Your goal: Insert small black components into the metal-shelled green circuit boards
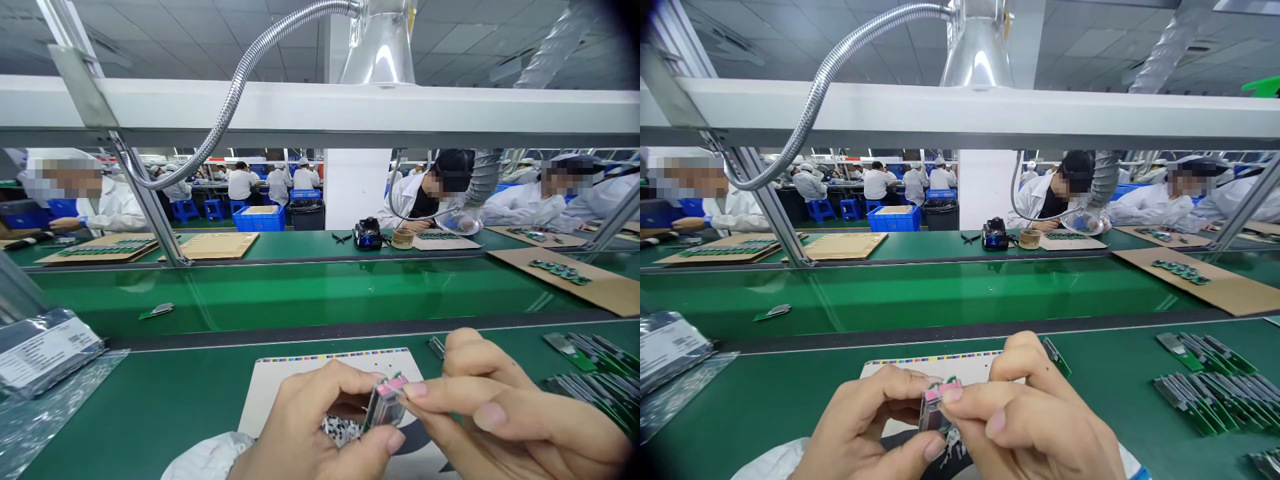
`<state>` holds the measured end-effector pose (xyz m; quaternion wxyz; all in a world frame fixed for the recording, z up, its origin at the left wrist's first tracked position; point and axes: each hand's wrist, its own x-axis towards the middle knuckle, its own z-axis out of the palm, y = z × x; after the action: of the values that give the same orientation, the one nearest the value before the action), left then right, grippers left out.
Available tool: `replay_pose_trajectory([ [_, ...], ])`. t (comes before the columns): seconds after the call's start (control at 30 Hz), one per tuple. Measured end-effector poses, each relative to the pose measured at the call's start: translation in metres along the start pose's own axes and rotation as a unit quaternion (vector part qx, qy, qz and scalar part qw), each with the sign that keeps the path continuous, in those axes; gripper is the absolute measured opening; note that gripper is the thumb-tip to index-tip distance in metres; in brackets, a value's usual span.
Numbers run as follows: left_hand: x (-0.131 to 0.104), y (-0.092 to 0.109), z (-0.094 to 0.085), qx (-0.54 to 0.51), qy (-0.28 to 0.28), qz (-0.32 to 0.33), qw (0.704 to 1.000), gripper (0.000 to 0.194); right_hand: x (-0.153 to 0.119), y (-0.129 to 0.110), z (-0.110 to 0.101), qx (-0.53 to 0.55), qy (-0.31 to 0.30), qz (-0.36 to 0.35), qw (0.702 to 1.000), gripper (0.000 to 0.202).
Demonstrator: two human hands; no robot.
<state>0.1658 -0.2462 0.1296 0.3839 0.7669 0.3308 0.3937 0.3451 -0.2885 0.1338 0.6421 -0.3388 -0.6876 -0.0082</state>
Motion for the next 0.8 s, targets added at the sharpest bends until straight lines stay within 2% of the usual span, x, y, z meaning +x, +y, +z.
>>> replay_pose_trajectory([
  [0.1, 0.001, 0.001, -0.001, 0.006, -0.001, 0.008, 1.000, 0.023, -0.001, 0.001, -0.003, -0.037, -0.028, 0.004, 0.999, 0.019],
  [0.3, 0.002, 0.001, -0.001, -0.008, -0.030, 0.006, 0.999, 0.022, 0.000, 0.001, -0.009, -0.078, -0.030, 0.001, 0.997, 0.023],
  [0.5, 0.002, -0.001, -0.001, -0.001, -0.028, -0.003, 1.000, 0.021, -0.002, -0.001, -0.003, -0.101, -0.022, -0.033, 0.994, 0.013],
  [0.67, 0.003, 0.002, -0.002, -0.011, -0.023, 0.020, 0.999, 0.021, -0.001, 0.001, 0.002, -0.119, -0.024, -0.089, 0.989, 0.040],
  [0.8, 0.005, 0.006, -0.002, -0.018, -0.021, 0.049, 0.998, 0.024, 0.003, 0.005, -0.003, -0.112, -0.037, -0.144, 0.982, 0.045],
])
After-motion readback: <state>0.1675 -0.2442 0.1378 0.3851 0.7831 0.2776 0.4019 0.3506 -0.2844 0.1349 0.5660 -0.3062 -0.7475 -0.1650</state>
